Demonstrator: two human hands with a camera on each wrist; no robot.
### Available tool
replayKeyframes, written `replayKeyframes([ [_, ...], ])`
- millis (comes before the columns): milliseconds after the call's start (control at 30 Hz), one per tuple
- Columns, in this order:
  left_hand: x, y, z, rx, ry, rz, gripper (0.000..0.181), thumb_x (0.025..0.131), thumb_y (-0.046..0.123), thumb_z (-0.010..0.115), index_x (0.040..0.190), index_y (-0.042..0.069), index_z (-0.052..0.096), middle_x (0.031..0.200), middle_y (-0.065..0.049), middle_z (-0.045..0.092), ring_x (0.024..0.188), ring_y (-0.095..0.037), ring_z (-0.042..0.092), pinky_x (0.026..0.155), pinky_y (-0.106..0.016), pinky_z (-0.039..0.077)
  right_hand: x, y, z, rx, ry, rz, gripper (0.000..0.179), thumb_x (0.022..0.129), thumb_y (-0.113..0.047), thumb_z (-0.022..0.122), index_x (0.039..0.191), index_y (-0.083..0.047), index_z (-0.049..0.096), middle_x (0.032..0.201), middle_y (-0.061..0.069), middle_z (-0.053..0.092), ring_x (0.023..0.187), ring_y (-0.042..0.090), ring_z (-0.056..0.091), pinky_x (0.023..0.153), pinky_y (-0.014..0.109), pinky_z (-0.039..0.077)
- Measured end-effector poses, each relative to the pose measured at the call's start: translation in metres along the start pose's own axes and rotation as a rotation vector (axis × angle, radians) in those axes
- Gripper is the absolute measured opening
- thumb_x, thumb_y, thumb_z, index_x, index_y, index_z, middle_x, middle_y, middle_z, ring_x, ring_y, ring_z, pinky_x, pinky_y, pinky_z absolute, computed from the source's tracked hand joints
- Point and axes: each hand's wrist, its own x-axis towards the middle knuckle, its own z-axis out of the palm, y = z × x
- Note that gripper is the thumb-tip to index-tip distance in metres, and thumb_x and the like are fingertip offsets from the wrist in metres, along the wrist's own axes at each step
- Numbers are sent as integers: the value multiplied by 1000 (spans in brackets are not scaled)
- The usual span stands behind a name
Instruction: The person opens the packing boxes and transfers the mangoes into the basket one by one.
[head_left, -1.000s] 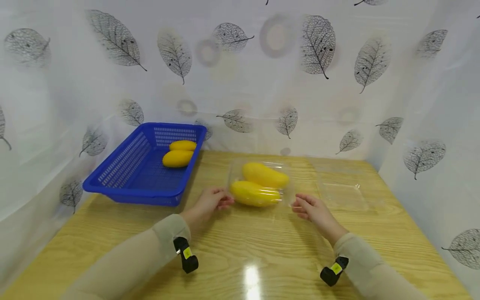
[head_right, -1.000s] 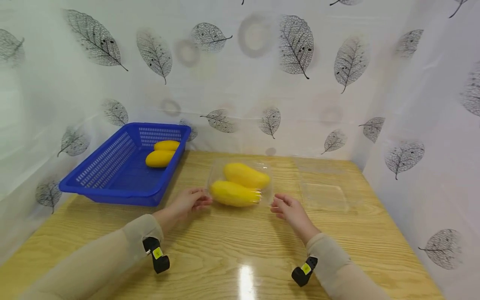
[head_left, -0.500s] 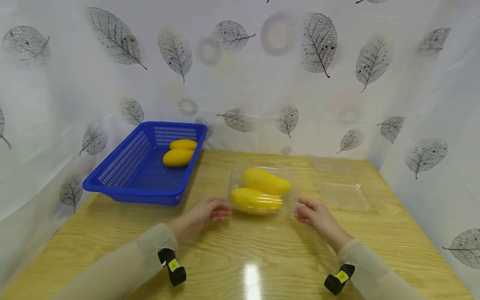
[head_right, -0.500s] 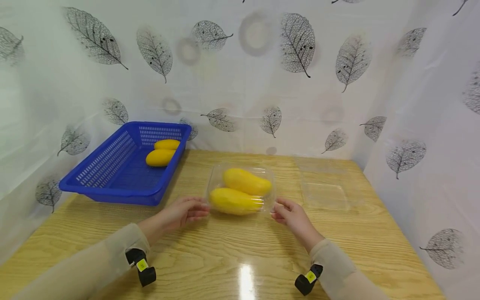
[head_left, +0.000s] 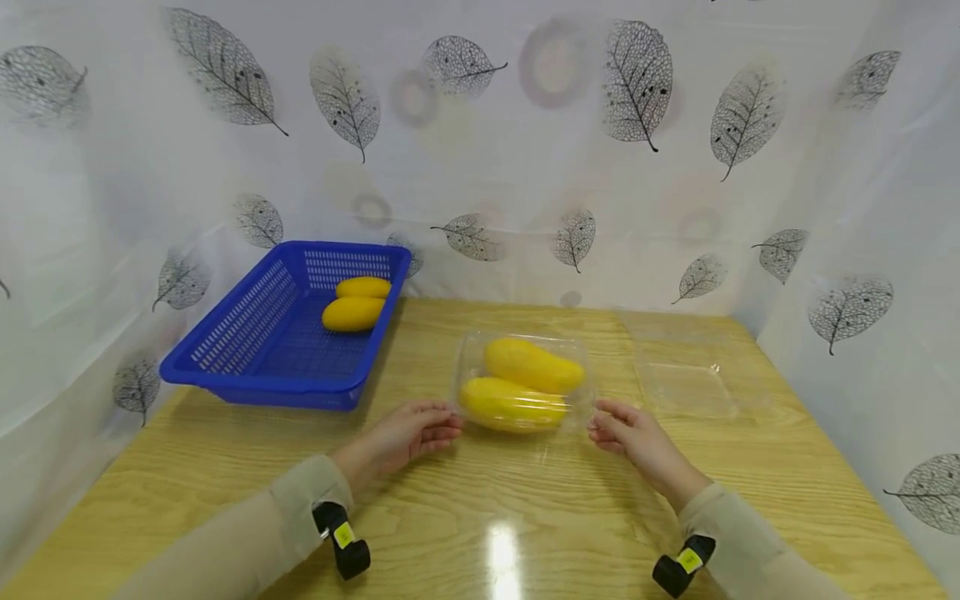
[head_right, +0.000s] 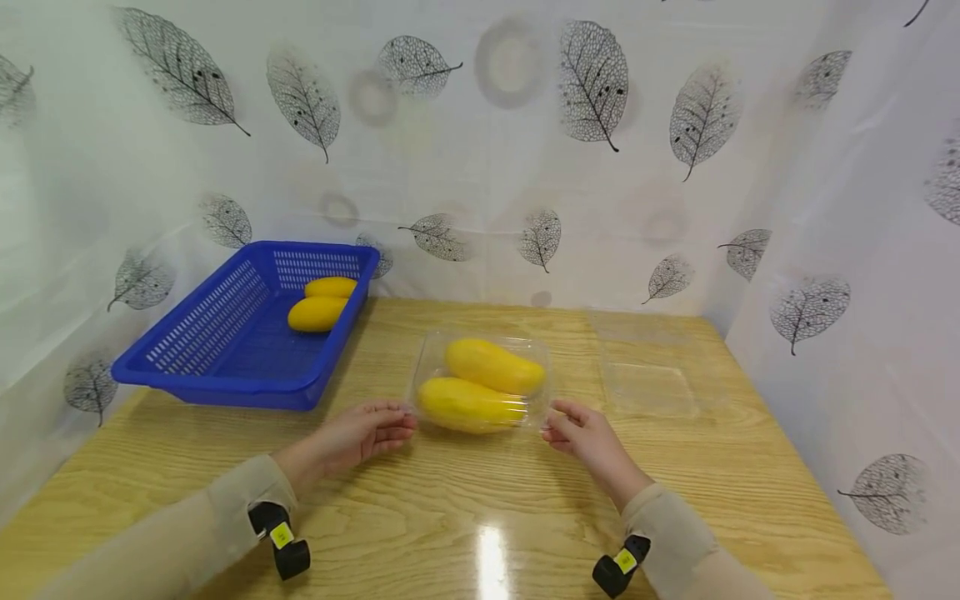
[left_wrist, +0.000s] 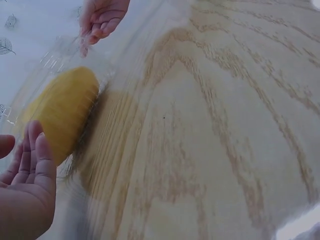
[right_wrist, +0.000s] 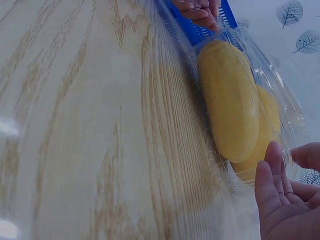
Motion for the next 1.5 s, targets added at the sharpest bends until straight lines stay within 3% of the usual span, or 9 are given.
replayKeyframes([
  [233,1,-2,5,29,63,-7,21,97,8,44,111,-4,55,92,-6,64,84,-13,63,78,-26,52,-2,1,-2,-3,-17,-4,54,100,-17,44,140,13,24,114,21,56,91,13,60,83,27,51],
  [633,1,-7,12,85,87,13,14,97,10,44,96,3,56,84,-1,61,77,-9,60,67,-22,51,-4,0,-3,21,-25,6,53,100,-16,42,141,12,24,110,15,58,91,13,60,84,28,51],
  [767,1,-6,10,193,84,4,15,96,15,48,92,3,55,83,-3,60,76,-12,59,64,-24,50,-5,0,-3,24,-29,8,53,100,-17,43,141,11,24,109,14,58,91,13,60,84,28,51],
  [867,2,-2,9,335,142,29,24,92,21,57,105,1,53,91,-8,59,79,-16,60,65,-28,51,-5,0,-4,28,-34,9,53,100,-18,42,141,11,24,109,14,58,91,13,60,85,28,51],
  [933,2,1,9,466,207,83,39,88,25,64,118,2,50,101,-9,58,84,-18,59,65,-31,52,-5,0,-5,34,-36,9,53,100,-17,42,141,11,24,108,13,59,90,12,60,84,28,51],
  [1033,0,6,10,736,293,234,50,84,26,71,125,8,50,114,-9,53,93,-20,57,70,-35,52,-5,1,-5,42,-41,7,53,100,-17,42,141,12,23,107,11,59,89,10,60,83,28,51],
  [1200,-3,12,15,1117,333,511,21,81,16,73,100,14,64,109,0,52,97,-17,55,73,-33,51,-6,1,-6,70,-41,14,53,100,-17,43,140,12,24,105,10,60,87,8,60,82,26,51],
  [1333,-3,13,18,1206,316,611,9,80,11,73,85,15,67,102,4,55,90,-13,56,68,-28,50,-7,2,-6,85,-39,23,54,101,-21,41,140,13,25,100,4,60,85,7,60,81,24,51],
  [1500,-5,15,20,1223,310,647,7,81,9,72,82,14,67,100,3,56,87,-12,57,66,-26,49,-9,2,-7,106,-41,39,53,103,-26,32,140,12,26,96,0,60,84,6,60,80,24,51],
])
